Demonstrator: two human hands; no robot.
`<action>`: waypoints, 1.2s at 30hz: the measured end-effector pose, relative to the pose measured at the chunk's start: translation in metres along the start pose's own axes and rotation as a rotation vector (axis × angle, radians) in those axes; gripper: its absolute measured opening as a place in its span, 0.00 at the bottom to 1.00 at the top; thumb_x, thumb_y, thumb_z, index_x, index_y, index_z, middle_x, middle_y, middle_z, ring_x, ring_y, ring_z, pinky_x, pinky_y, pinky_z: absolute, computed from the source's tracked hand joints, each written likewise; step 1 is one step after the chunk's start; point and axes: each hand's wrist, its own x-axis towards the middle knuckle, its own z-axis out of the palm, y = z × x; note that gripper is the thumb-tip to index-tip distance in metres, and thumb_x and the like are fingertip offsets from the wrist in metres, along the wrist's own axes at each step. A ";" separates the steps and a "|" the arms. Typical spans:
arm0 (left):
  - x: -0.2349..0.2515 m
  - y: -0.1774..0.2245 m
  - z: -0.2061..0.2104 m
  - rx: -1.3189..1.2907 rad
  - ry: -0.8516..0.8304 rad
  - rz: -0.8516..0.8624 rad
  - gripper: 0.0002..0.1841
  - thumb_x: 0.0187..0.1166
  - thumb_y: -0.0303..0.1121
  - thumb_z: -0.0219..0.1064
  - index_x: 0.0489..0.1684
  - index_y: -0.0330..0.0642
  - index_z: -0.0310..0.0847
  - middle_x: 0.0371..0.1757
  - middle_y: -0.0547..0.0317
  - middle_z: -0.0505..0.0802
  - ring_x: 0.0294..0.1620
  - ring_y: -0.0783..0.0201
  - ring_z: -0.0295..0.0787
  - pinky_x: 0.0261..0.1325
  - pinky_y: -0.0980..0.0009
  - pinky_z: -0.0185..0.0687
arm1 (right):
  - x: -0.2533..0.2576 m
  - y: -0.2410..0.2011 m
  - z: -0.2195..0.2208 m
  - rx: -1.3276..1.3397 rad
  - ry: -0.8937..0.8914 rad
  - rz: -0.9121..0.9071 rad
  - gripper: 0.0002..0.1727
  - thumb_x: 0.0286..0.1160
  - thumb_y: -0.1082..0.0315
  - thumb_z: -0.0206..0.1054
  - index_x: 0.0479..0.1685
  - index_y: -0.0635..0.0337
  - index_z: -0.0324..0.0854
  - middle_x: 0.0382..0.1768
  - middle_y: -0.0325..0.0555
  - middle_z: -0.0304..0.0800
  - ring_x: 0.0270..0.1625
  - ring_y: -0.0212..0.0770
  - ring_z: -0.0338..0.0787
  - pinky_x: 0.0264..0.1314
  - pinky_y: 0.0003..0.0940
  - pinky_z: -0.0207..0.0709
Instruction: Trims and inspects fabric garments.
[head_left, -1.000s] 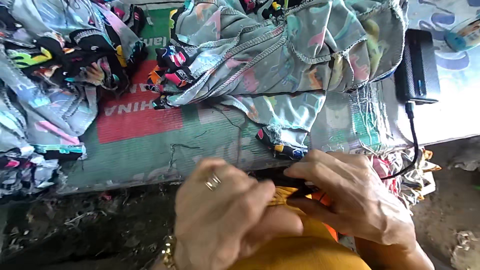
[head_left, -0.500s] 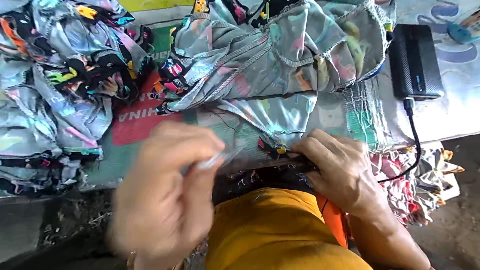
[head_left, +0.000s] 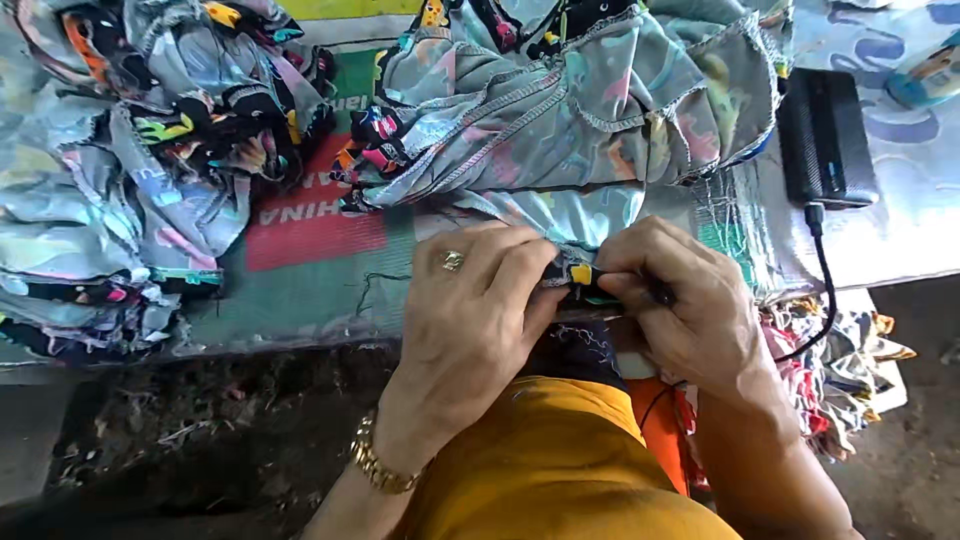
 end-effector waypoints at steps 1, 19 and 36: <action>0.002 -0.002 0.005 -0.014 0.011 0.014 0.11 0.80 0.35 0.70 0.51 0.39 0.89 0.55 0.49 0.94 0.64 0.54 0.87 0.70 0.56 0.73 | 0.001 0.000 0.001 0.043 0.010 0.031 0.07 0.82 0.69 0.63 0.42 0.61 0.85 0.41 0.38 0.88 0.42 0.23 0.86 0.43 0.16 0.81; 0.018 0.001 0.003 -1.537 0.097 -0.718 0.08 0.82 0.25 0.58 0.48 0.49 0.79 0.34 0.63 0.89 0.36 0.73 0.89 0.43 0.77 0.87 | 0.032 0.002 -0.002 0.364 0.036 0.121 0.11 0.75 0.78 0.65 0.53 0.60 0.77 0.40 0.32 0.84 0.35 0.19 0.83 0.36 0.12 0.81; 0.016 0.007 0.016 -1.432 0.161 -0.728 0.11 0.82 0.23 0.61 0.54 0.50 0.76 0.34 0.65 0.89 0.33 0.76 0.87 0.41 0.80 0.85 | 0.034 -0.009 0.018 0.036 0.234 -0.068 0.05 0.78 0.72 0.71 0.38 0.66 0.87 0.36 0.41 0.90 0.41 0.23 0.88 0.44 0.15 0.82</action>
